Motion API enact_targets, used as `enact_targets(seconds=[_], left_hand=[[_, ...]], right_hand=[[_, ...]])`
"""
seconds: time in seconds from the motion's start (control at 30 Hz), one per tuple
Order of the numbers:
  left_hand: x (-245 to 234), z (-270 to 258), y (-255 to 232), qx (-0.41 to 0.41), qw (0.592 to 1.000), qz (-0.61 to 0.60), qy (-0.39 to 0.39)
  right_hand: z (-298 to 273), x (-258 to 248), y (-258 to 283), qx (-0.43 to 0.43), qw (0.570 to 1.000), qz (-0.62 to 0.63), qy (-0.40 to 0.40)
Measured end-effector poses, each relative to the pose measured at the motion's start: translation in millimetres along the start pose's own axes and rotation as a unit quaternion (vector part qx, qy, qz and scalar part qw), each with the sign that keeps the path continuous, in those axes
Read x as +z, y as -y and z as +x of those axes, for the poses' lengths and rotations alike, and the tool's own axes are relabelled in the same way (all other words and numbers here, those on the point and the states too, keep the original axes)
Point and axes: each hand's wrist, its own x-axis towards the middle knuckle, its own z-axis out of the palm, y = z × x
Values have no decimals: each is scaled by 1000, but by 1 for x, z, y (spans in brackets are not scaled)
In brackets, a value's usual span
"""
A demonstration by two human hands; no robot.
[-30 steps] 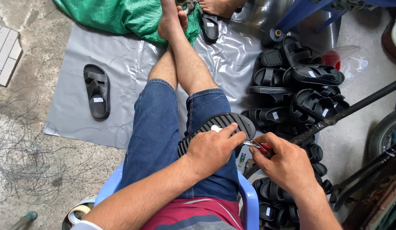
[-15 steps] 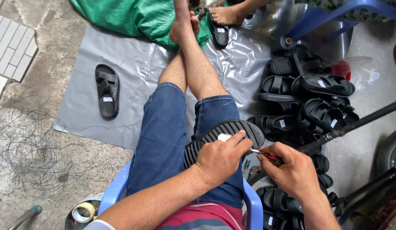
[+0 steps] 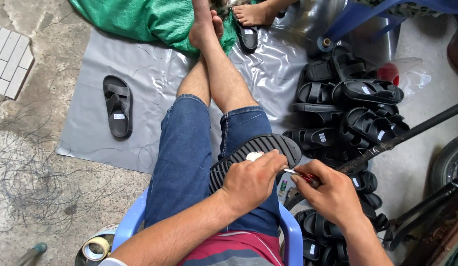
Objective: Hand-sewing a sandal strap using a needle and thread.
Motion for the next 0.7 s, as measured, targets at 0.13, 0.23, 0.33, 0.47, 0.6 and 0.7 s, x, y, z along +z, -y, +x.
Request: enact_targets(seconds=[0.13,0.23,0.33,0.47,0.6,0.7], left_hand=[[-3,-4,6,-10,996,-82,-18],[8,-12,10,-43,997,-63,13],[-6,-8,13,-85,990,-115,16],[-50,-5,33,-312,859,-400,-69],[-68,-11,53,-457,766,-445,-80],[-58,-21,58,-430,714,-552,-25]], right_hand=[[23,11,-26,26,986,150,-73],[45,32,-33,76,948,299,-82],[45,35,-2,70,882,465,-15],[39,17,23,6,850,517,-99],[25,19,30,-129,869,440,-187],[17,60,24,-310,846,415,-122]])
